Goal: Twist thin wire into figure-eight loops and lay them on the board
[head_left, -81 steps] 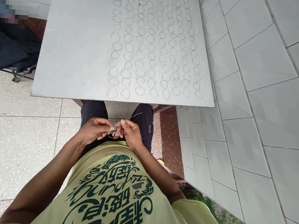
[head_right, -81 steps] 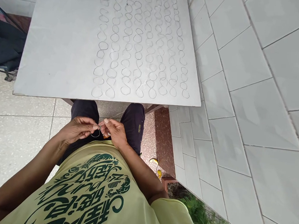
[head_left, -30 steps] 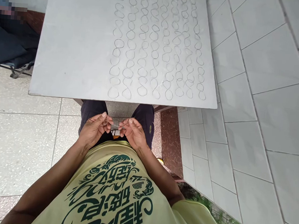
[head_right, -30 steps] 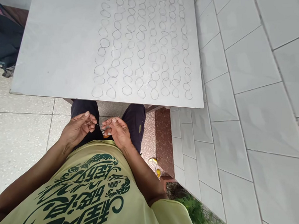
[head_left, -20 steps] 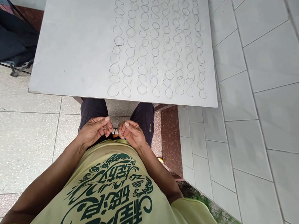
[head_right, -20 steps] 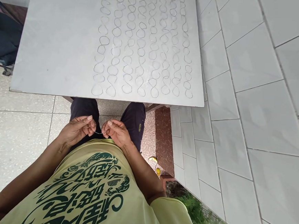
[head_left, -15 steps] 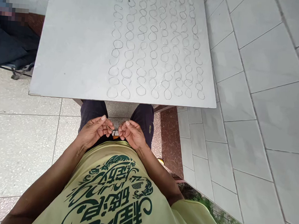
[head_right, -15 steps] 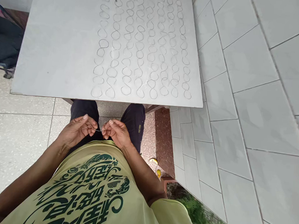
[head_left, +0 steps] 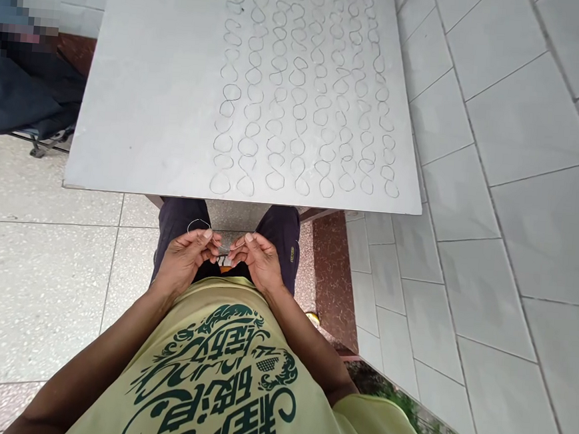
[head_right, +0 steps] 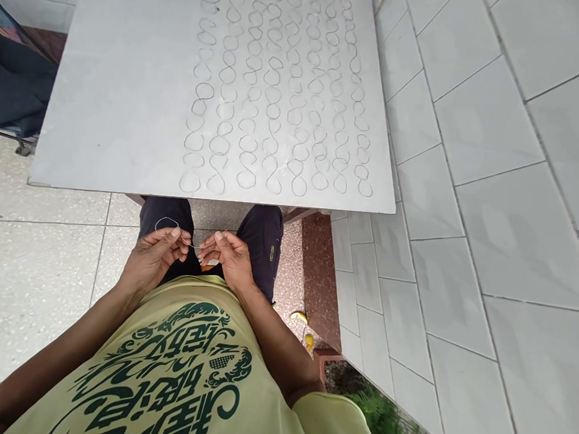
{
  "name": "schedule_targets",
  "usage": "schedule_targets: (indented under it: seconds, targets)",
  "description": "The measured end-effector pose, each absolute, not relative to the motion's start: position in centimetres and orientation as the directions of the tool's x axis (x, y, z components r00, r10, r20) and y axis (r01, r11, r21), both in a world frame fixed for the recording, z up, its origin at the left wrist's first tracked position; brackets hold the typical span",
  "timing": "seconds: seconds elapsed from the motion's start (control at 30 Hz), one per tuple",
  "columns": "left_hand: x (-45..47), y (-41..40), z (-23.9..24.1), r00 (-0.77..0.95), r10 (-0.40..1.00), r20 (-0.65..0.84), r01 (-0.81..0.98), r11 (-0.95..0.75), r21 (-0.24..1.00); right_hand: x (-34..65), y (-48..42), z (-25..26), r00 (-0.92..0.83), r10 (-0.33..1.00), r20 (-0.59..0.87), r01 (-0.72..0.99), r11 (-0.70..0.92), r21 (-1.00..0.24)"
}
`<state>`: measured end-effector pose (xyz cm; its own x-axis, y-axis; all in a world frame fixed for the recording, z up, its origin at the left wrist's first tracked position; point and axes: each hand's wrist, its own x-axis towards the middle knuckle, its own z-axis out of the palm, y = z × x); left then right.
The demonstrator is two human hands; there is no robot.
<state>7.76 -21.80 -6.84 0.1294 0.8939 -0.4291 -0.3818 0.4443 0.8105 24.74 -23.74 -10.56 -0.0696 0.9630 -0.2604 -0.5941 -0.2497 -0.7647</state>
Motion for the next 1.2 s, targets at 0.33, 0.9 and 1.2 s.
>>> schedule_targets:
  seconds: [0.33, 0.9, 1.2]
  targets:
    - [7.5, -21.9, -7.7, 0.282, 0.865, -0.415, -0.358, 0.496, 0.791, 25.6, -23.6, -11.1, -0.118, 0.958, -0.261, -0.354, -0.286, -0.890]
    - [7.6, -21.5, -8.6, 0.227, 0.857, -0.462, -0.214, 0.507, 0.835, 26.1, -23.6, -12.1, -0.142, 0.957, -0.252, -0.093, -0.267, -0.959]
    - [8.0, -21.4, -9.1, 0.215, 0.888, -0.406, -0.104, 0.434, 0.895, 26.6, -23.2, -12.1, -0.140, 0.981, -0.133, 0.271, -0.092, -0.958]
